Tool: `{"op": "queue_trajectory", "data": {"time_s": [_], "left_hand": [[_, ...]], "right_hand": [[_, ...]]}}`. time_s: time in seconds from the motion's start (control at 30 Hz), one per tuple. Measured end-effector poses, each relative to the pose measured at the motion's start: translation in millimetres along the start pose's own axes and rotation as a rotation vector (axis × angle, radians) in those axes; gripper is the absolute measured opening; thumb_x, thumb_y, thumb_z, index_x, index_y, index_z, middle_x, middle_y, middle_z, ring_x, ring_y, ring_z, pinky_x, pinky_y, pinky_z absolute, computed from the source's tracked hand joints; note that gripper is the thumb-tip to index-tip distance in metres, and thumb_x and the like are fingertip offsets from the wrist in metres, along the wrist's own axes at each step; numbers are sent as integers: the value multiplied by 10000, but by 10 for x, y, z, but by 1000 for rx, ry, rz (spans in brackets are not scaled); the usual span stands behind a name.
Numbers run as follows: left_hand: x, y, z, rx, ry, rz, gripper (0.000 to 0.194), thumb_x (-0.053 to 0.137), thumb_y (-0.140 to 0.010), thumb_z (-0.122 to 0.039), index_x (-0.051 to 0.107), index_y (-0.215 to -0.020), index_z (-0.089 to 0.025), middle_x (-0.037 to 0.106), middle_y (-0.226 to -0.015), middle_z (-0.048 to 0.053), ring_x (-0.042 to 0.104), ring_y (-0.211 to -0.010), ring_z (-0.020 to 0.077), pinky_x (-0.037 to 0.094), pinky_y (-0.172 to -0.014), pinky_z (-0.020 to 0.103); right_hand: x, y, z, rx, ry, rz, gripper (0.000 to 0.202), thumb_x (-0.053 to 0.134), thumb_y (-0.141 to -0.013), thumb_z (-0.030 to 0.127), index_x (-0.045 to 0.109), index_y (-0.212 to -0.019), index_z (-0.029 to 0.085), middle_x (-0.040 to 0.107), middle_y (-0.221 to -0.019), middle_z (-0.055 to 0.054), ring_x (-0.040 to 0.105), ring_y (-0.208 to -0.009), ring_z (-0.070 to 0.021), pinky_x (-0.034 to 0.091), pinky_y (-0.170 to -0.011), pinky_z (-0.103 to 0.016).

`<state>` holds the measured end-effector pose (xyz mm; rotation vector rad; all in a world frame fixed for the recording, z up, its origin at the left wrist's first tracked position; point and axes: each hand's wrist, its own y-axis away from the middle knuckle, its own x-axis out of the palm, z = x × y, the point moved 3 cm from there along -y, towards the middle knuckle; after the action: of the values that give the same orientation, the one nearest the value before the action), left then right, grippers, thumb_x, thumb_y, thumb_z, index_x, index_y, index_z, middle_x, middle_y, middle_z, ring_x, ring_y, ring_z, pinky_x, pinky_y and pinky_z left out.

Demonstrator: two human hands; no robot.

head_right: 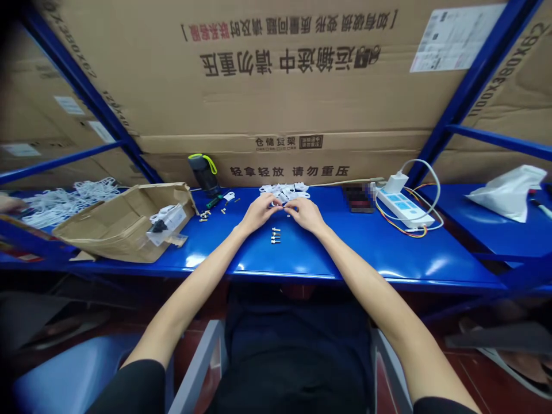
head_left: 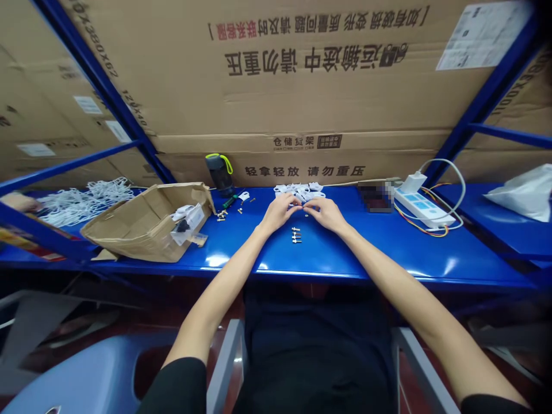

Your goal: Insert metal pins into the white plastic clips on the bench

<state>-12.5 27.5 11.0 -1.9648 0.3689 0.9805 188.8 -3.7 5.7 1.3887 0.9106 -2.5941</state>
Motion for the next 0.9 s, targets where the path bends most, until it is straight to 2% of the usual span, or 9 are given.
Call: {"op": "queue_trajectory", "data": {"time_s": [0.17,0.3,0.47,0.63,0.73,0.9], "left_hand": [[-15,3,14,-63,80,-31,241,689,-1071,-408,789,-1090,-190,744,-1089,81,697,-1027,224,544,-961,343],[-41,17,24,-59,33,84,221,688,-1065,-403,810,-1065,-219,757,-1073,66,700,-1017,230,540,-957,351],[-44,33,58,-98,-154,235,226,671,-1059,-365,851,-1073,-229,762,-1091,84,689,-1069,260,523,-951,368],[-120,32,8,-176,-254,266,253,694,-1049,-387,852,-1129,-206,765,-1138,106,680,-1106,288,523,-956,390],[-282,185,-99,-230,-267,218,266,640,-1081,-370,826,-1175,-205,763,-1193,105,677,-1117,281,523,-1005,400],[-527,659,-343,-269,-150,144,343,511,-1138,-408,788,-1220,-224,755,-1245,82,671,-1186,264,508,-1101,422]], "right_hand": [[-40,-20,-3,16,3,-52,209,684,-1055,302,876,-1106,236,847,-1094,-70,737,-1022,-251,536,-934,-346],[-12,7,16,50,52,31,204,694,-1055,326,880,-1084,248,834,-1075,-67,729,-1019,-247,538,-907,-335],[32,31,39,74,144,94,217,690,-1051,328,849,-1169,240,781,-1174,-99,689,-1166,-274,536,-989,-363],[-36,31,56,84,146,86,238,626,-1068,282,815,-1204,230,765,-1245,-108,671,-1234,-278,533,-1068,-399],[-134,182,62,74,177,107,292,592,-1072,274,780,-1289,224,742,-1347,-129,655,-1283,-306,528,-1106,-456],[-286,707,167,38,134,135,392,510,-1105,346,690,-1437,238,668,-1511,-136,601,-1403,-321,507,-1157,-506]]}}
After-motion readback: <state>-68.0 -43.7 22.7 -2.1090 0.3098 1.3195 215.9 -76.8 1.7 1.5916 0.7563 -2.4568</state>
